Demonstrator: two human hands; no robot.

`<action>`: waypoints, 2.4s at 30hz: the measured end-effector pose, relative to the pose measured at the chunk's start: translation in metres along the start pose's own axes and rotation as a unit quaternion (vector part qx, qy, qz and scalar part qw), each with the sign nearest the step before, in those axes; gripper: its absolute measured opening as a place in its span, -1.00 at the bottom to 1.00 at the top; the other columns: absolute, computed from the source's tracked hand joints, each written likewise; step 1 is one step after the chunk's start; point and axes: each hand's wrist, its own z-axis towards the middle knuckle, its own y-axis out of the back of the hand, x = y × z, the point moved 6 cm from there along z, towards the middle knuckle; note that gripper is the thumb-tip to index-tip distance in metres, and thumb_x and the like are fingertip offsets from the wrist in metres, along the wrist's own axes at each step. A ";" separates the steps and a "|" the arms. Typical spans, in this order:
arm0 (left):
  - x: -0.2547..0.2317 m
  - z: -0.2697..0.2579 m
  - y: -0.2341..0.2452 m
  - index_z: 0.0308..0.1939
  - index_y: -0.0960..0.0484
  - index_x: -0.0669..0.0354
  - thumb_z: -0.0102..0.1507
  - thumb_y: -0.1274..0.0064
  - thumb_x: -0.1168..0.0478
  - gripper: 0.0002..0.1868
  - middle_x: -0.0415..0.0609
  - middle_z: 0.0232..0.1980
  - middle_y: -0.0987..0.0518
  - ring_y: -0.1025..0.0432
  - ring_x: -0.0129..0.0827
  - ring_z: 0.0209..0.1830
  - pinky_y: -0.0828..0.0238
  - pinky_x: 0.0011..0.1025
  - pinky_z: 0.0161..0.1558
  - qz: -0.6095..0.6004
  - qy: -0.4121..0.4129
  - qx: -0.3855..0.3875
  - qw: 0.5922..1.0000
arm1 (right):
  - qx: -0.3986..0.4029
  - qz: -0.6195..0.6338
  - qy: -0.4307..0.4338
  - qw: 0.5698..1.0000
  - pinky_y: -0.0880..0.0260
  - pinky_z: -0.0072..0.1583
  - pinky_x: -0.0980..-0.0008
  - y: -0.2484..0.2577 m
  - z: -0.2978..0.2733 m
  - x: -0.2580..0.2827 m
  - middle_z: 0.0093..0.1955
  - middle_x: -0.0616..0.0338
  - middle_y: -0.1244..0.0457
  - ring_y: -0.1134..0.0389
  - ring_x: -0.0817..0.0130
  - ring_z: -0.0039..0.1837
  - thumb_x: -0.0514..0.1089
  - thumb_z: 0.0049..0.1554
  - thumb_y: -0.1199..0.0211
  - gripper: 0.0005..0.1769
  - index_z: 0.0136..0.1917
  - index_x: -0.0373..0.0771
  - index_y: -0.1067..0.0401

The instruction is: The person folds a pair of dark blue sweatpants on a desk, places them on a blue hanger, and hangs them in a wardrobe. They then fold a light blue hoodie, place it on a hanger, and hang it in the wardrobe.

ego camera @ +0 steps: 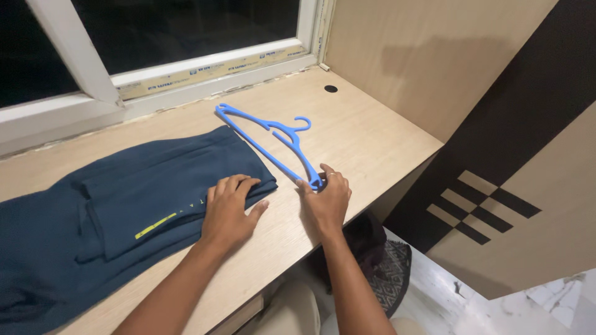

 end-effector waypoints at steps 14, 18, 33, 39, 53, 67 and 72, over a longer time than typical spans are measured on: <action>-0.003 -0.005 0.018 0.01 -0.67 0.11 0.08 -0.30 0.08 -0.56 -0.02 0.07 -0.57 -0.34 -0.12 0.17 -0.16 -0.16 0.19 0.027 -0.011 -0.097 0.995 | 0.010 -0.009 -0.010 1.000 -0.27 0.26 0.18 -0.005 0.001 -0.005 -0.01 0.06 -0.37 -0.32 0.18 0.15 -0.02 -0.06 -0.53 -0.32 0.27 -0.33 -0.45; 0.001 -0.004 0.016 0.03 -0.67 0.18 0.10 -0.31 0.05 -0.53 0.04 0.01 -0.56 -0.38 -0.07 0.05 -0.24 -0.15 0.06 0.029 -0.016 -0.086 0.996 | 0.013 -0.022 0.007 1.000 -0.23 0.30 0.14 -0.005 0.002 -0.003 -0.01 0.05 -0.36 -0.34 0.18 0.13 -0.01 -0.09 -0.56 -0.28 0.28 -0.32 -0.45; 0.016 0.001 0.007 -0.08 -0.59 0.18 0.28 -0.14 0.20 -0.81 0.04 -0.07 -0.60 -0.46 -0.04 0.01 -0.33 -0.14 0.06 -0.019 -0.001 -0.101 0.995 | 0.040 -0.013 -0.010 0.999 -0.37 0.16 0.15 -0.007 -0.003 -0.002 0.13 0.04 -0.27 -0.33 0.11 0.07 -0.25 0.04 -0.38 -0.45 0.30 -0.35 -0.42; 0.027 0.002 0.015 -0.05 -0.55 0.23 0.34 -0.08 0.14 -0.76 0.12 -0.01 -0.62 -0.50 0.03 0.02 -0.41 -0.11 0.00 -0.126 0.109 -0.109 0.980 | 0.049 0.076 0.049 0.995 -0.44 -0.05 0.31 -0.010 -0.002 0.006 -0.01 0.02 -0.39 -0.43 0.33 -0.16 -0.18 0.17 -0.27 -0.62 0.23 -0.37 -0.49; 0.014 0.001 0.019 -0.10 -0.58 0.19 0.30 -0.10 0.19 -0.83 0.04 -0.06 -0.61 -0.46 -0.01 0.02 -0.36 -0.10 0.02 -0.093 0.065 -0.101 0.988 | 0.185 0.022 0.250 0.950 -0.39 -0.20 0.29 -0.008 -0.027 0.055 -0.21 0.05 -0.39 -0.40 0.23 -0.30 0.03 0.19 -0.30 -0.48 0.35 -0.23 -0.46; 0.002 0.000 0.022 -0.16 -0.68 0.16 0.22 -0.18 0.23 -0.86 -0.03 -0.12 -0.66 -0.51 -0.08 -0.05 -0.35 -0.16 0.00 -0.094 -0.033 -0.125 0.987 | 0.211 0.059 0.258 0.941 -0.39 -0.18 0.30 -0.008 -0.033 0.060 -0.20 0.08 -0.32 -0.37 0.25 -0.28 0.01 0.09 -0.41 -0.36 0.39 -0.19 -0.42; -0.003 0.000 0.016 -0.19 -0.73 0.14 0.18 -0.22 0.25 -0.86 -0.01 -0.16 -0.67 -0.52 -0.06 -0.10 -0.39 -0.17 -0.04 -0.105 -0.030 -0.108 0.988 | 0.199 0.047 0.276 0.939 -0.38 -0.19 0.30 -0.013 -0.030 0.053 -0.20 0.06 -0.33 -0.36 0.25 -0.29 0.06 0.04 -0.46 -0.29 0.40 -0.20 -0.41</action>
